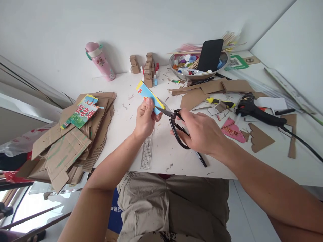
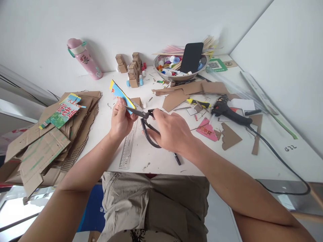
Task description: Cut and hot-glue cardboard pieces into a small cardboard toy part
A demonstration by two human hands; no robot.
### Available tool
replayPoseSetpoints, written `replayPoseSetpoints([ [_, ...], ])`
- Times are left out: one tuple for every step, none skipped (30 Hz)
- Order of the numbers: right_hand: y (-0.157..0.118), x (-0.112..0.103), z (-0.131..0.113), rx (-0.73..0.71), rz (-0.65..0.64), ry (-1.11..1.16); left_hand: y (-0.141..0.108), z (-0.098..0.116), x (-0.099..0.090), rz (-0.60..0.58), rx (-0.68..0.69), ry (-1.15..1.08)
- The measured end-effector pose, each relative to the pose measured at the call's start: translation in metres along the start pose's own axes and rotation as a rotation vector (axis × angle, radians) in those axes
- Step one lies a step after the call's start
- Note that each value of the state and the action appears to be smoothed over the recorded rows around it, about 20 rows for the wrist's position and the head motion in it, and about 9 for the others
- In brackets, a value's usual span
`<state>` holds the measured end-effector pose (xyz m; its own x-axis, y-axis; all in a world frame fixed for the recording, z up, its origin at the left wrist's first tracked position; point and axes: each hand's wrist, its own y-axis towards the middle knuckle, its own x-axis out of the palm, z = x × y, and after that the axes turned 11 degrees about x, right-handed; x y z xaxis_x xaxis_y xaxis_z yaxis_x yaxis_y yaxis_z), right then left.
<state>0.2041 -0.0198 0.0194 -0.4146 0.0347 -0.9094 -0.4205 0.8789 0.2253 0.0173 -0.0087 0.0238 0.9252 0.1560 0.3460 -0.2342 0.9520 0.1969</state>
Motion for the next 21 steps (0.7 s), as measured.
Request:
replayPoseSetpoints([
  [0.000, -0.002, -0.001, -0.003, -0.019, 0.000, 0.000, 0.000, 0.001, 0.014, 0.009, 0.006],
  [0.000, -0.003, -0.001, -0.001, -0.030, -0.001, -0.001, 0.001, 0.002, 0.032, 0.018, 0.011],
  [0.000, -0.001, -0.001, 0.007, -0.026, -0.002, -0.002, 0.002, 0.003, 0.050, 0.027, 0.012],
  [0.000, 0.003, -0.001, 0.018, -0.012, -0.003, -0.002, 0.003, 0.004, 0.064, 0.033, 0.008],
  [0.000, 0.008, 0.000, 0.031, 0.005, 0.000, -0.003, 0.004, 0.005, 0.071, 0.035, 0.001],
  [0.000, 0.013, 0.001, 0.039, 0.019, 0.006, -0.004, 0.005, 0.006, 0.070, 0.033, -0.009],
  [0.000, 0.018, 0.002, 0.046, 0.028, 0.014, -0.004, 0.006, 0.007, 0.065, 0.027, -0.017],
  [0.000, 0.022, 0.003, 0.051, 0.030, 0.023, -0.004, 0.007, 0.007, 0.061, 0.020, -0.021],
  [0.000, 0.023, 0.003, 0.056, 0.025, 0.030, -0.005, 0.007, 0.007, 0.058, 0.015, -0.019],
  [0.000, 0.022, 0.002, 0.067, 0.013, 0.034, -0.005, 0.008, 0.007, 0.059, 0.013, -0.012],
  [0.000, 0.020, 0.001, 0.078, -0.010, 0.040, -0.005, 0.008, 0.007, 0.060, 0.014, -0.003],
  [0.000, 0.015, 0.000, 0.085, -0.037, 0.048, -0.005, 0.009, 0.007, 0.061, 0.018, 0.007],
  [0.000, 0.010, -0.002, 0.090, -0.065, 0.061, -0.005, 0.009, 0.006, 0.058, 0.024, 0.017],
  [0.000, 0.006, -0.004, 0.092, -0.091, 0.077, -0.005, 0.009, 0.005, 0.052, 0.031, 0.026],
  [-0.001, 0.002, -0.005, 0.093, -0.110, 0.091, -0.005, 0.009, 0.004, 0.043, 0.040, 0.036],
  [-0.001, 0.000, -0.006, 0.091, -0.119, 0.101, -0.004, 0.008, 0.003, 0.034, 0.053, 0.050],
  [-0.001, -0.001, -0.006, 0.088, -0.117, 0.105, -0.004, 0.007, 0.001, 0.023, 0.070, 0.065],
  [-0.002, 0.000, -0.006, 0.084, -0.110, 0.106, -0.003, 0.004, -0.001, 0.010, 0.091, 0.082],
  [-0.002, 0.001, -0.005, 0.075, -0.101, 0.105, -0.002, 0.001, -0.003, -0.007, 0.118, 0.096],
  [-0.003, 0.004, -0.005, 0.064, -0.089, 0.104, -0.001, -0.002, -0.005, -0.027, 0.148, 0.107],
  [-0.003, 0.006, -0.004, 0.050, -0.074, 0.104, 0.001, -0.006, -0.008, -0.050, 0.183, 0.112],
])
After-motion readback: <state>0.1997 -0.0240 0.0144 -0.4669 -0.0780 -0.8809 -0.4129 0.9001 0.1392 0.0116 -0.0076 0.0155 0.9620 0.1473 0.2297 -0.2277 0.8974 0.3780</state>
